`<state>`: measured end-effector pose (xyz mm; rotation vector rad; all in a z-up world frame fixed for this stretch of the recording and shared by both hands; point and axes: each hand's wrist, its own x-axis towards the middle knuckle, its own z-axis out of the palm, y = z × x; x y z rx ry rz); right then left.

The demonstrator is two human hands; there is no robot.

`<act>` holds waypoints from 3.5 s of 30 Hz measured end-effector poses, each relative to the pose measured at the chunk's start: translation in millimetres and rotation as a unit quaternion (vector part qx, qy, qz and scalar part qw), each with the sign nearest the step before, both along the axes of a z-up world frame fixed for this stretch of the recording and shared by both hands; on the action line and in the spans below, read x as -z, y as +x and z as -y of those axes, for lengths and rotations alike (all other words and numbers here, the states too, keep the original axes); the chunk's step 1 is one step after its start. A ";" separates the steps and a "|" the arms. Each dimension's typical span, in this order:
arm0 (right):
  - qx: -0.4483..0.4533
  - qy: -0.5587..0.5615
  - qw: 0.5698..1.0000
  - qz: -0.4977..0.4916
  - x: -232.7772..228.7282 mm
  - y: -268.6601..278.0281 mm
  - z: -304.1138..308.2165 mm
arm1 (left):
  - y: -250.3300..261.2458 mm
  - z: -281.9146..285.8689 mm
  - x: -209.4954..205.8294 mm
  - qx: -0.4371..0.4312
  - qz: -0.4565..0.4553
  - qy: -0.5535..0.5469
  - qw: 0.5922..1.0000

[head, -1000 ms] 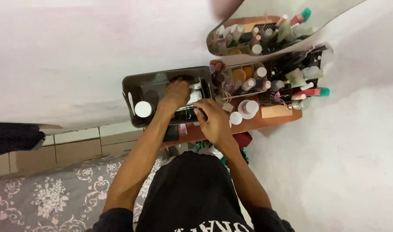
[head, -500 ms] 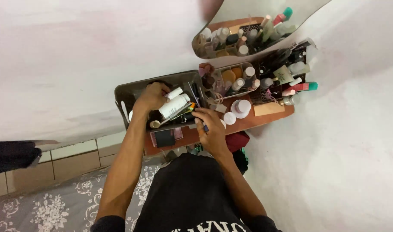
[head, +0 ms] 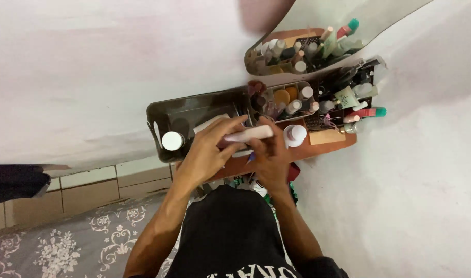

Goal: Organizing various cosmetic items and toiletries on a dressing table shelf.

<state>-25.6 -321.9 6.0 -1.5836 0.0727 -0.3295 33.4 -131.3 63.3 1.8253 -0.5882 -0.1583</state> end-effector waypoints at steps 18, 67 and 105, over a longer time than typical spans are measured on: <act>0.180 -0.086 0.971 0.130 -9.6 22.4 67.7 | 11.6 48.7 58.5 0.062 0.063 0.036 0.995; 0.175 -0.257 0.948 0.070 41.5 15.3 -0.3 | 100.4 8.6 151.7 -0.005 -0.152 0.460 0.875; 0.152 -0.038 0.988 -0.005 11.3 -42.6 -9.6 | 54.4 -95.5 92.1 -0.011 0.008 0.516 0.856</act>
